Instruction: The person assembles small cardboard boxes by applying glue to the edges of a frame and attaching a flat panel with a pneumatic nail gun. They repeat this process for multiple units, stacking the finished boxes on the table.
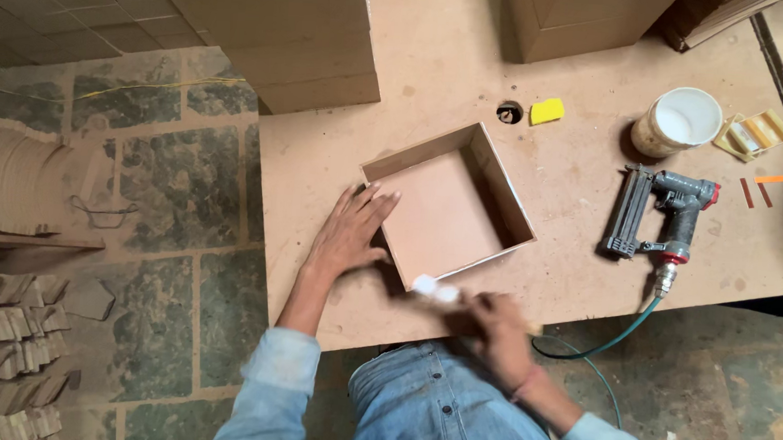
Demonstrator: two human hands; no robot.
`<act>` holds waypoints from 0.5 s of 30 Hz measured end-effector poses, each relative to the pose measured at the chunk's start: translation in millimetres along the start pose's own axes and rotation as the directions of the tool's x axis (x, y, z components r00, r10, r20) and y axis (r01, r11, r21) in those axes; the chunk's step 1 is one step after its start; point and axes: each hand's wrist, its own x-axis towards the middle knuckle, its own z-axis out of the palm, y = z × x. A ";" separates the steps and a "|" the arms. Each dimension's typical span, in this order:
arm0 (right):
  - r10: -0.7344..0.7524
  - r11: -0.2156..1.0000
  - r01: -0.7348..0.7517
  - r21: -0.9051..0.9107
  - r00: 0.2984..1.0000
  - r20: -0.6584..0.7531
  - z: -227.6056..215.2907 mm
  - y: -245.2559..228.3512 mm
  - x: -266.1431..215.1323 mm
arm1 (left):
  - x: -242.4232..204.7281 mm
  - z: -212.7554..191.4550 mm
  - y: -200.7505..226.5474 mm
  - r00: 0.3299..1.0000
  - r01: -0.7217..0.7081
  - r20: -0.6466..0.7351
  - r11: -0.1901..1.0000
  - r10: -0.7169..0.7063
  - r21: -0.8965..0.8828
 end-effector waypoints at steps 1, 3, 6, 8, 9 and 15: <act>-0.071 0.997 0.071 0.000 0.996 0.050 7.9 -11.1 -1.0 | 0.9 3.6 -4.3 1.000 0.002 -0.031 1.000 -0.002 0.001; -0.017 0.998 0.012 0.062 0.996 0.087 9.9 -19.7 -2.9 | 4.1 14.3 -9.1 0.996 -0.005 -0.093 1.000 0.006 0.006; 0.136 0.969 -0.135 0.208 0.991 0.007 -11.3 -7.7 -4.4 | -2.2 43.0 21.4 0.990 0.017 -0.142 0.999 -0.010 0.046; 0.270 0.937 -0.235 0.258 0.957 -0.110 -35.8 11.2 -9.6 | -3.9 66.3 61.3 0.930 -0.006 -0.367 0.996 0.037 0.084; 0.333 0.925 -0.283 0.254 0.926 -0.180 -43.3 19.6 -10.1 | -0.1 76.0 79.5 0.927 -0.034 -0.372 0.997 0.055 0.062; 0.558 0.828 -0.515 0.220 0.791 -0.250 -45.8 50.2 -6.8 | -6.7 80.2 121.5 0.931 -0.058 -0.363 0.997 0.039 -0.041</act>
